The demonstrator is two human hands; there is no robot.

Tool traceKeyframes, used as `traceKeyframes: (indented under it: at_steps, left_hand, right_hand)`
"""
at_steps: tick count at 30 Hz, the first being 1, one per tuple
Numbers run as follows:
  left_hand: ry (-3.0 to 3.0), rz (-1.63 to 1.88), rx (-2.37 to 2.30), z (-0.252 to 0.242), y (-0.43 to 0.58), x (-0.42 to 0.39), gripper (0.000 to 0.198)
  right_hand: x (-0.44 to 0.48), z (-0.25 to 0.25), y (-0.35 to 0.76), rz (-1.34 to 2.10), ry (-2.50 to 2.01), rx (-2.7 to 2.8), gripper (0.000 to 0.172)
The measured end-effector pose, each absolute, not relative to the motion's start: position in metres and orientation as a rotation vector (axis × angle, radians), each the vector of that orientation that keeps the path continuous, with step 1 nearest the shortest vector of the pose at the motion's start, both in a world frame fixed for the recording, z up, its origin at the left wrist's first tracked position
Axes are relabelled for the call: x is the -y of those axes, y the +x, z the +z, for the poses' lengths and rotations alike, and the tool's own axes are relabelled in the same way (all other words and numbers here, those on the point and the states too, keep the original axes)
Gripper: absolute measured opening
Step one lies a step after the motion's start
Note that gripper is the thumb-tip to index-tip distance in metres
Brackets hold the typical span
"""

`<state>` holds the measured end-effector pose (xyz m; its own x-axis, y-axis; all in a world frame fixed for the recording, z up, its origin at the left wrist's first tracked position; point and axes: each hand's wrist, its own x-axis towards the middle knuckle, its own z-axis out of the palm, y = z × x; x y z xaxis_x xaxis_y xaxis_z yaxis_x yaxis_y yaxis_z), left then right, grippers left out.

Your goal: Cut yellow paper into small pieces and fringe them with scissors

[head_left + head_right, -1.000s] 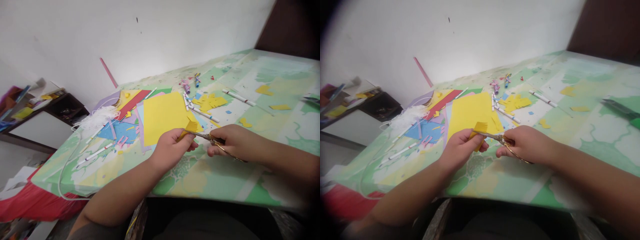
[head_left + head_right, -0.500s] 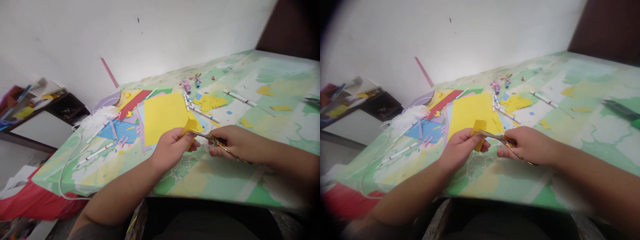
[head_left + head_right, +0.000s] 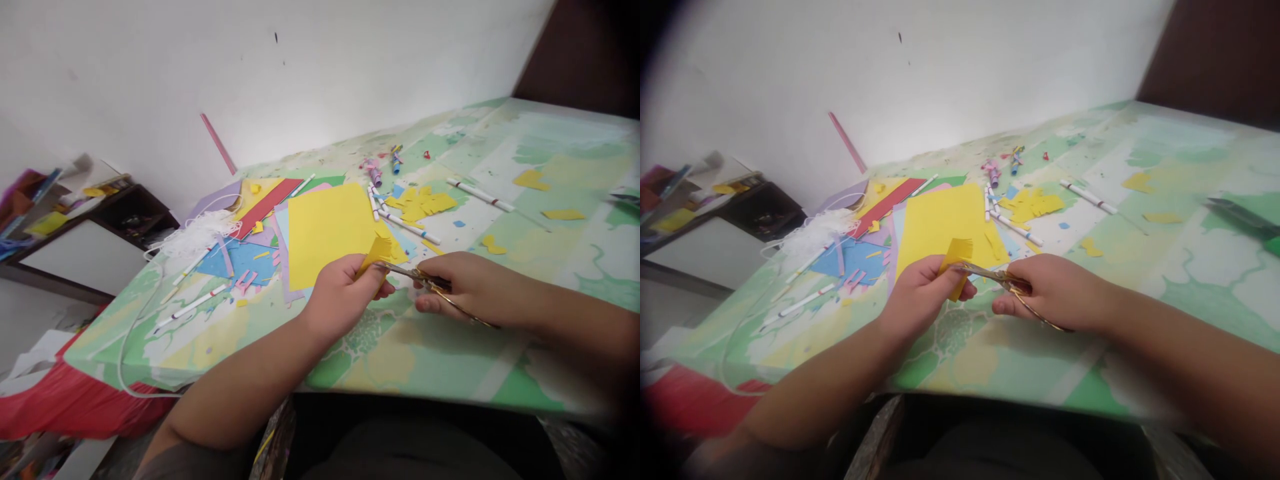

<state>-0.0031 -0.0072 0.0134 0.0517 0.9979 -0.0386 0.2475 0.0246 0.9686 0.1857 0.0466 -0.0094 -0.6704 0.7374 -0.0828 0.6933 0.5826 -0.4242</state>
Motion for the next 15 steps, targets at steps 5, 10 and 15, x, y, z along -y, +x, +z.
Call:
traceKeyframes:
  at_steps: [5, 10, 15]
  left_hand:
    - [1.377, 1.025, -1.332, 0.0141, -0.0017, 0.0081, 0.022]
    - [1.214, 1.071, -1.260, 0.0124, 0.0010, 0.0075, 0.022]
    - [1.069, 1.095, -1.217, 0.0108, 0.0027, 0.0054, 0.016]
  right_hand:
    - [-0.0467, -0.0097, 0.1846, 0.688, -1.213, 2.703, 0.048]
    - [-0.0456, -0.0074, 0.1819, 0.611, -1.254, 2.732, 0.047]
    - [-0.0460, -0.0071, 0.1828, 0.517, -1.275, 2.742, 0.048]
